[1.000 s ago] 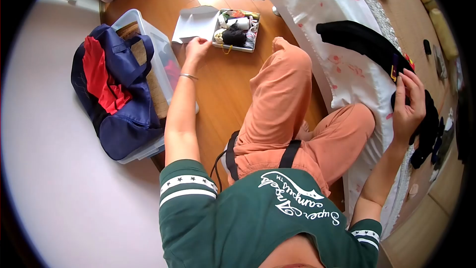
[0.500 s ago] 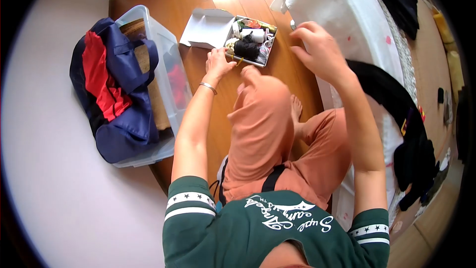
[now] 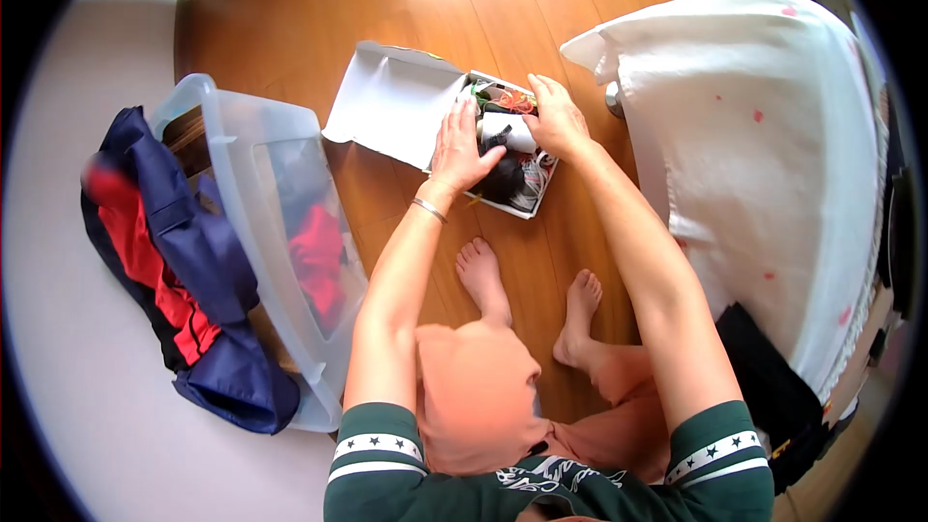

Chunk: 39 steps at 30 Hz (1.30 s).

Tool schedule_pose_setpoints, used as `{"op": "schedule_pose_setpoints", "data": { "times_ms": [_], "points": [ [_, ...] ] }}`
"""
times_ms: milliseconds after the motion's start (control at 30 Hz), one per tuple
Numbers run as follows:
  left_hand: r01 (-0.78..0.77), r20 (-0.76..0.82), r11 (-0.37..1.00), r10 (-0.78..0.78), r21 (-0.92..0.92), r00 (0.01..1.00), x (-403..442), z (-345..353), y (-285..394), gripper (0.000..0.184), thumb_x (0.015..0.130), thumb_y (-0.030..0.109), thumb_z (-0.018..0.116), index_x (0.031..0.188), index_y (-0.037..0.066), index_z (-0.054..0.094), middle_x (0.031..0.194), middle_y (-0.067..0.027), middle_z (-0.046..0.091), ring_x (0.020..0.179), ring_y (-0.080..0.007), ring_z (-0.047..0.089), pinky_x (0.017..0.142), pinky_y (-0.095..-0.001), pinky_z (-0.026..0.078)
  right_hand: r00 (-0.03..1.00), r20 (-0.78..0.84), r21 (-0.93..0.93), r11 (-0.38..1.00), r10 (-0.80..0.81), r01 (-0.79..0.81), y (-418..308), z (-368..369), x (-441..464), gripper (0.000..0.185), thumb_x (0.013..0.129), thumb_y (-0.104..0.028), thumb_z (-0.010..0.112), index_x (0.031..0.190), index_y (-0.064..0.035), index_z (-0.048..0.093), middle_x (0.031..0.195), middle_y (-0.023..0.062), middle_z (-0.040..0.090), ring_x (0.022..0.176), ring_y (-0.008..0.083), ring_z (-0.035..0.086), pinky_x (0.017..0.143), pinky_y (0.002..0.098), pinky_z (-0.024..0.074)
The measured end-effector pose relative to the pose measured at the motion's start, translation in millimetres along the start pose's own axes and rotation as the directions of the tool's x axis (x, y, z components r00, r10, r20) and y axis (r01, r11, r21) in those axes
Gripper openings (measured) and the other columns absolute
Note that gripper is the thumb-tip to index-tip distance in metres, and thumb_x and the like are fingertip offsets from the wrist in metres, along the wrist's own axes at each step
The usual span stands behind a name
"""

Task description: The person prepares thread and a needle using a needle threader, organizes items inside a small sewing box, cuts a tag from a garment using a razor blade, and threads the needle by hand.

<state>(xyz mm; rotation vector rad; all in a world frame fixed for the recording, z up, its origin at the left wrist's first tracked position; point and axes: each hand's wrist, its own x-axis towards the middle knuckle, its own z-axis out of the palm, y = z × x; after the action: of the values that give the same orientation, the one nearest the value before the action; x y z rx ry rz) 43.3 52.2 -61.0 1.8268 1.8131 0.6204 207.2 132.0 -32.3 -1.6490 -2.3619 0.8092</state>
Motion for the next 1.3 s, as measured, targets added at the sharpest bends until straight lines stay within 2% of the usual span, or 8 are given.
{"op": "schedule_pose_setpoints", "data": {
  "times_ms": [200,367,433,600,833,900,933,1300],
  "points": [
    [-0.079,-0.131,0.986,0.060,-0.149,0.990,38.8,8.8,-15.2,0.070,0.062,0.010,0.057,0.126,0.000,0.030,0.127,-0.0192,0.033,0.120,-0.0338,0.029,0.102,-0.0392,0.023,1.000,-0.016,-0.030,1.000,0.000,0.000,9.9,43.6,6.6,0.052,0.072,-0.022,0.060,0.119,-0.0089,0.043,0.130,0.0132,0.035,0.125,0.0269,0.026,0.103,0.0505,0.0160],
    [-0.181,-0.069,0.982,0.177,-0.050,0.982,44.8,11.1,-15.8,0.060,0.061,0.008,0.055,0.119,0.002,0.042,0.125,-0.0166,0.038,0.119,-0.0331,0.032,0.102,-0.0408,0.024,0.964,-0.240,-0.016,0.993,-0.119,0.119,0.6,56.0,-16.6,0.035,0.070,-0.017,0.059,0.103,-0.0074,0.054,0.111,0.0127,0.050,0.113,0.0287,0.040,0.096,0.0505,0.0243],
    [-0.225,0.009,0.967,0.225,0.118,0.974,44.3,11.9,-14.2,0.052,0.061,0.009,0.055,0.112,0.001,0.049,0.119,-0.0156,0.043,0.116,-0.0319,0.035,0.099,-0.0398,0.027,0.970,-0.222,0.041,0.993,-0.099,0.111,-1.4,55.0,-20.0,0.034,0.070,-0.015,0.058,0.102,-0.0069,0.054,0.103,0.0103,0.054,0.103,0.0260,0.047,0.089,0.0458,0.0323],
    [-0.202,0.046,0.971,0.198,0.128,0.979,54.4,12.9,-6.3,0.040,0.059,0.012,0.057,0.099,0.004,0.057,0.095,-0.0140,0.050,0.094,-0.0292,0.045,0.087,-0.0387,0.034,0.976,-0.203,0.212,0.970,-0.078,0.122,10.2,51.1,-10.8,0.026,0.074,-0.010,0.051,0.098,-0.0030,0.058,0.092,0.0133,0.058,0.090,0.0276,0.054,0.079,0.0363,0.0429],
    [-0.303,0.192,0.927,0.264,0.219,0.945,66.6,1.9,7.2,0.052,0.056,0.037,0.070,0.092,0.002,0.056,0.099,-0.0134,0.054,0.101,-0.0260,0.047,0.096,-0.0404,0.029,0.993,-0.077,0.504,0.863,0.087,-0.037,40.4,53.9,6.5,0.029,0.073,0.000,0.045,0.099,0.0022,0.057,0.095,0.0201,0.058,0.083,0.0297,0.057,0.076,0.0358,0.0449],
    [-0.262,0.450,0.924,0.115,0.278,0.885,72.5,-3.9,11.8,0.067,0.049,0.048,0.073,0.092,0.001,0.055,0.097,-0.0102,0.057,0.100,-0.0226,0.050,0.100,-0.0413,0.025,0.994,-0.057,0.511,0.858,0.096,-0.053,41.4,53.7,6.0,0.031,0.072,0.005,0.044,0.100,0.0024,0.056,0.095,0.0203,0.058,0.081,0.0294,0.058,0.075,0.0347,0.0456],
    [-0.295,0.427,0.910,0.152,0.290,0.891,71.9,0.6,6.8,0.068,0.047,0.050,0.074,0.096,0.006,0.055,0.089,-0.0066,0.060,0.093,-0.0207,0.054,0.098,-0.0419,0.025,0.993,-0.091,0.519,0.855,0.078,-0.019,42.2,54.9,5.5,0.031,0.072,0.005,0.044,0.100,0.0025,0.056,0.095,0.0203,0.058,0.081,0.0290,0.058,0.075,0.0347,0.0456],
    [-0.351,0.443,0.885,0.193,0.307,0.875,59.9,5.1,3.6,0.061,0.046,0.040,0.078,0.096,0.010,0.060,0.091,-0.0058,0.058,0.095,-0.0188,0.053,0.094,-0.0368,0.031,0.992,-0.120,0.362,0.932,0.049,-0.002,43.3,67.5,-0.4,0.030,0.075,-0.002,0.044,0.103,-0.0013,0.056,0.095,0.0176,0.058,0.089,0.0310,0.056,0.080,0.0354,0.0434]
  ]
}}
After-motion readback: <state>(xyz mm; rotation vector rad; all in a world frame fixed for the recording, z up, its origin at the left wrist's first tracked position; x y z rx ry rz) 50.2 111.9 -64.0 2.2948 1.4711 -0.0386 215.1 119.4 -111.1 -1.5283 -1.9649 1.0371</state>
